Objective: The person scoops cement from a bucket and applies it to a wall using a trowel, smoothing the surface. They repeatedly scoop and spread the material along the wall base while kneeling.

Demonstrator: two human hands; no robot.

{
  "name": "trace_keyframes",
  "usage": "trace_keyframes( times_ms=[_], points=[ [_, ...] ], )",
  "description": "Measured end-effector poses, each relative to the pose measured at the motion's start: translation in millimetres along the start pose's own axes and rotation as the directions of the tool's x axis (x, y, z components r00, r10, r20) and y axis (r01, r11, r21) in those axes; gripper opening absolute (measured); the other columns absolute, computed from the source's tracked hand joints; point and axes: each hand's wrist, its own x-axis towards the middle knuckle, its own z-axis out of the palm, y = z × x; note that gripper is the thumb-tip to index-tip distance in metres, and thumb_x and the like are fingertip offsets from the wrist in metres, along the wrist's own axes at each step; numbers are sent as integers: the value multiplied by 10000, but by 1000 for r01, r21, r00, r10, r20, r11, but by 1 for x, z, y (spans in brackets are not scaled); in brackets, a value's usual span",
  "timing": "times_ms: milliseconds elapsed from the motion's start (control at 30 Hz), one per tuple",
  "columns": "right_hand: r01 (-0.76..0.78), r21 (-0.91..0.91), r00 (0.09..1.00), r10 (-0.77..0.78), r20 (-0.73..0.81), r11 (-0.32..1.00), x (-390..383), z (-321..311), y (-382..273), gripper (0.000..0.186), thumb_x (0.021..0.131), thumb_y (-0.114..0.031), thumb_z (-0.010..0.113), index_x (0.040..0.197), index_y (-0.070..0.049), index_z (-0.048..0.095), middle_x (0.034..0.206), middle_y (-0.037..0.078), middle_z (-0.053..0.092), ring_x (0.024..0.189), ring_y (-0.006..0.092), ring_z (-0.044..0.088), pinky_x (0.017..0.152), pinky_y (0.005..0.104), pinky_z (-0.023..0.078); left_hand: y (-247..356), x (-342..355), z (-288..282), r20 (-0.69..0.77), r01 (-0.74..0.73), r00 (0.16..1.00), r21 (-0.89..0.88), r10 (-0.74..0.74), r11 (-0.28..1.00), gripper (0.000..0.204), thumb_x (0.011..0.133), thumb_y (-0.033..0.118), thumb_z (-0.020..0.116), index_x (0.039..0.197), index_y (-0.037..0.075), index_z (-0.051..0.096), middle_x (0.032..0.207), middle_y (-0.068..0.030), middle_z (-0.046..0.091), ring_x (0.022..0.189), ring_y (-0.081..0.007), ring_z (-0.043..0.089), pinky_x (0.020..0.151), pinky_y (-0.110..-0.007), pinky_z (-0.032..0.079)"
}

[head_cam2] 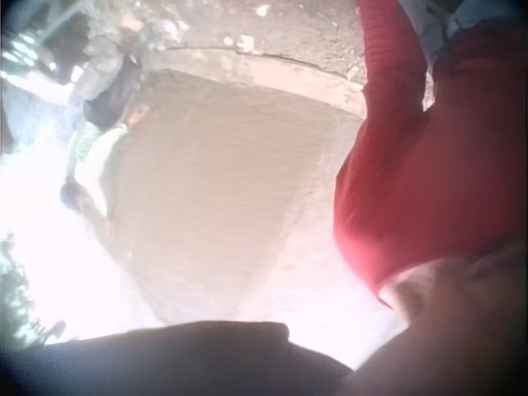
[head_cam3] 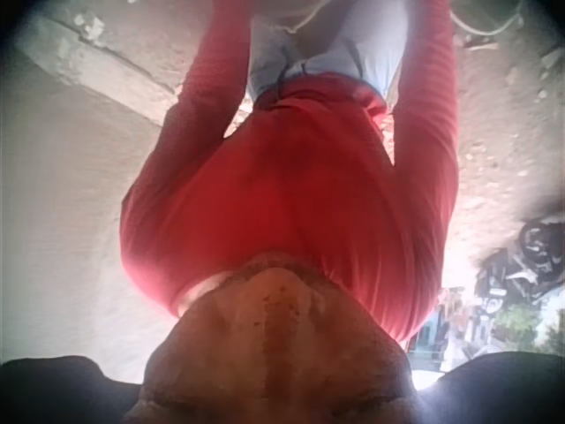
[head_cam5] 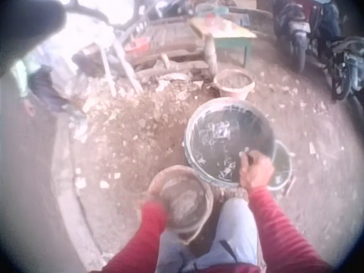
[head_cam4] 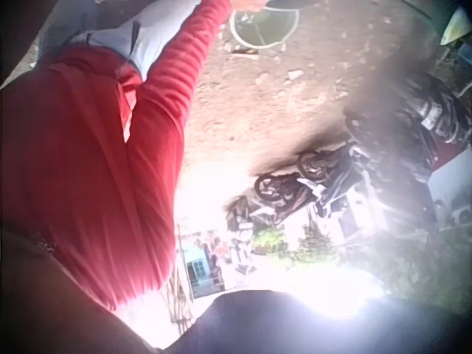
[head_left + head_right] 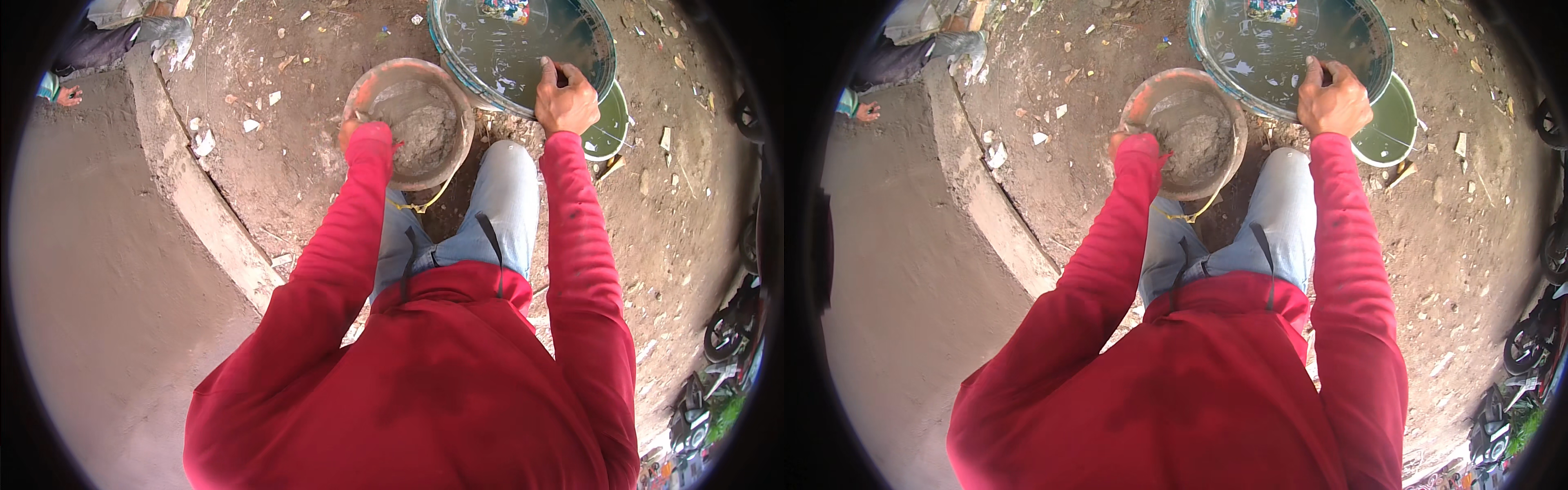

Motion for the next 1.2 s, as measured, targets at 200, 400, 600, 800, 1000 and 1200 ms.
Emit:
trace_keyframes(
  times_ms=[200,400,600,800,1000,1200],
  points=[
    [-11,12,1000,11,-9,1000,1,1,-5,227,791,-340,664,817,-125,732,816,85,702,743,310,670,678,408,514,-27,-15,33,52,-288,944,612,326,737,234,714,158,688,903,21,703,903,-233,671,885,-386,656,780,-436,517],
    [8,43,1000,-8,1,999,4,2,0,241,793,-346,653,833,-121,729,816,105,693,748,333,662,694,421,510,4,-39,-32,146,-408,902,598,407,690,219,741,192,684,844,-2,689,869,-251,663,866,-396,647,738,-452,507],
    [-6,19,1000,6,16,1000,4,-2,2,234,795,-342,651,819,-122,728,803,94,693,732,324,661,680,411,506,26,-98,-53,214,-650,760,244,614,720,216,736,183,669,829,-13,673,817,-274,642,842,-432,629,730,-471,491],
    [-2,17,1000,2,8,1000,1,-1,-5,224,797,-335,653,796,-123,727,805,71,698,725,306,666,677,408,507,0,-81,50,300,-546,837,518,458,658,195,702,128,637,838,-5,679,855,-261,650,880,-429,625,777,-482,489],
    [-23,23,999,23,23,999,3,1,-7,225,791,-336,664,813,-123,734,818,69,703,738,297,672,685,402,509,-8,-57,86,316,-529,849,523,424,668,204,704,131,637,852,1,690,874,-253,657,896,-431,622,799,-466,499],
    [-22,-1,999,22,28,1000,5,-2,-7,230,787,-338,666,821,-120,733,804,81,702,735,302,672,688,408,508,41,-93,-13,308,-634,771,452,557,627,191,713,140,648,825,-10,687,872,-269,647,877,-416,631,762,-447,510]
  ],
)
